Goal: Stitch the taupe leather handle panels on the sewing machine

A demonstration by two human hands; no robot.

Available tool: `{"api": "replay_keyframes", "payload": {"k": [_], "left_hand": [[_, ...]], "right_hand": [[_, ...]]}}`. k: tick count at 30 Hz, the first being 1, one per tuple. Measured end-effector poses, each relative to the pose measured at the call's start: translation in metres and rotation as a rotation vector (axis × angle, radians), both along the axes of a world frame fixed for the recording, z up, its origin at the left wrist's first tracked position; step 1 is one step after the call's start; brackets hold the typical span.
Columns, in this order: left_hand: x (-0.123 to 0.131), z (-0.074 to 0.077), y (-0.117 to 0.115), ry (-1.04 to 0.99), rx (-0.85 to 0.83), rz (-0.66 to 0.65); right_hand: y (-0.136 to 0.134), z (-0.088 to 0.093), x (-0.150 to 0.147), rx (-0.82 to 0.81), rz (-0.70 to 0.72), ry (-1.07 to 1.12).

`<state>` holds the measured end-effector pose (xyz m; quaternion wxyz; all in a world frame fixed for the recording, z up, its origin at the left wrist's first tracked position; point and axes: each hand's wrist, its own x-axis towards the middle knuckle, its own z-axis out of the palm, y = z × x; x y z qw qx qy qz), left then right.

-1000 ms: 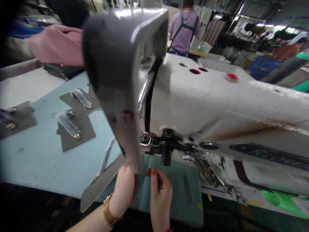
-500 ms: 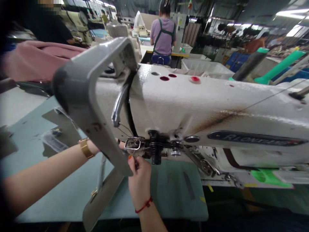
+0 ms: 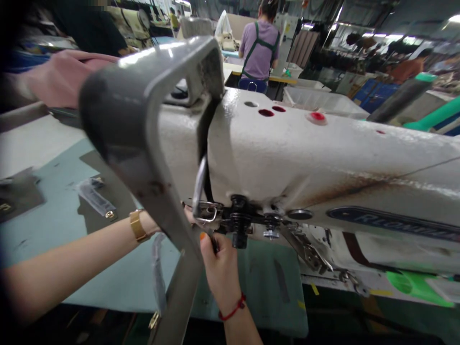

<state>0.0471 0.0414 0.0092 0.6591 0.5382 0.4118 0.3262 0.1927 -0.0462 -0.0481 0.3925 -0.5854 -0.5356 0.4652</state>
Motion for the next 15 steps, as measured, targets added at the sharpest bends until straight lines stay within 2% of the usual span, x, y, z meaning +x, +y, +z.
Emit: {"api": "replay_keyframes", "payload": {"k": [2, 5, 11, 13, 15], "left_hand": [[0.0, -0.005, -0.007, 0.018, 0.035, -0.039], [0.0, -0.01, -0.013, 0.07, 0.06, 0.01], [-0.01, -0.017, -0.004, 0.1, -0.061, -0.047], [-0.015, -0.023, -0.002, 0.069, -0.088, -0.057], [-0.02, -0.035, -0.006, 0.016, -0.13, 0.008]], "right_hand": [[0.001, 0.001, 0.009, -0.038, 0.055, 0.03], [0.002, 0.003, 0.019, -0.092, 0.105, 0.063], [0.0, 0.0, 0.02, -0.15, 0.129, 0.133], [-0.002, 0.0, 0.02, -0.152, 0.124, 0.129], [-0.002, 0.001, 0.02, -0.139, 0.12, 0.1]]}}
